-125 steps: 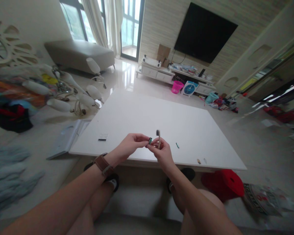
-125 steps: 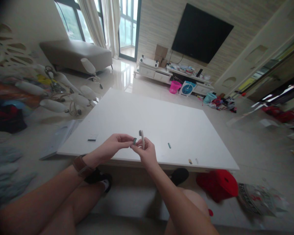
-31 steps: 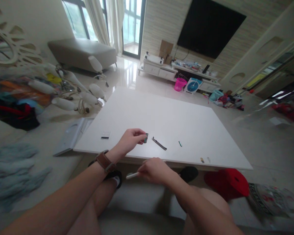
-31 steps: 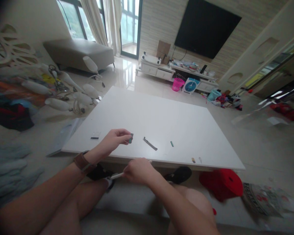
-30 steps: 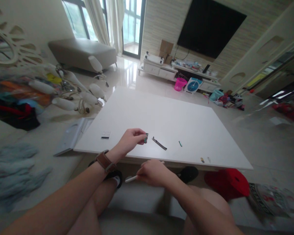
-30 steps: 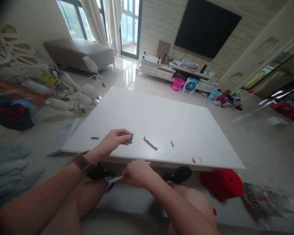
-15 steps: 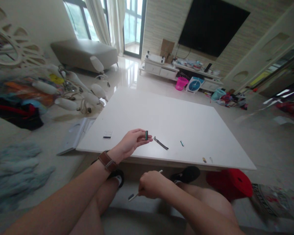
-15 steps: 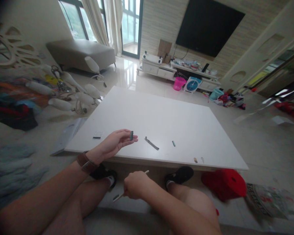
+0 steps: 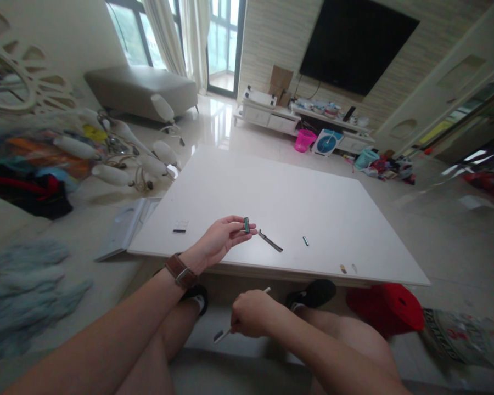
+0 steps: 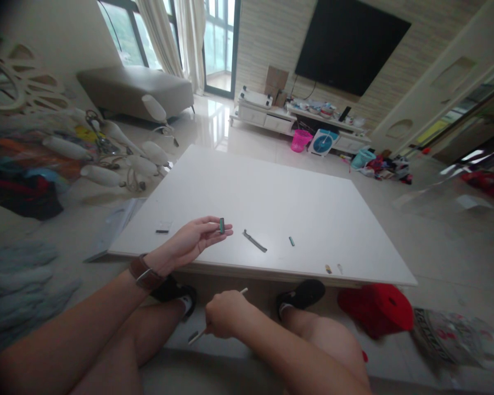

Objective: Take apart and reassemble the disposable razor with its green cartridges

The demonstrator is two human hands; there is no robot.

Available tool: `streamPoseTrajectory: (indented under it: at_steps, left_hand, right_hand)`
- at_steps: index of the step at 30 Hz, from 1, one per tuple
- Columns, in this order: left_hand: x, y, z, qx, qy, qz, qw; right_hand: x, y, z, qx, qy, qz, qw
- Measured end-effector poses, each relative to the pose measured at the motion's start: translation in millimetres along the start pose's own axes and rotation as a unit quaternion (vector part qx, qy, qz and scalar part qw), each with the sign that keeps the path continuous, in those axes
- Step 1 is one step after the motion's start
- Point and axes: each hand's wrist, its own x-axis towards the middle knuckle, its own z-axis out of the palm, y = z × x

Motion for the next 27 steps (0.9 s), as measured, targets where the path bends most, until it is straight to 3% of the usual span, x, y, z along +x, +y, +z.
streamPoseTrajectory:
  at_steps: [17,27]
  left_hand:
    - [4.0,-1.7,-3.1,-0.03,-0.013,-0.008,0.999]
    - [3.2,-1.1,-1.8,-0.041,-0.014,-0.004,0.999]
  right_hand:
    - [6.9,-0.1,10.8,-0.018,0.004,-0.014,1.0]
    - [5.4,-5.2,6.9,-0.022,-0.012,-0.01,1.0]
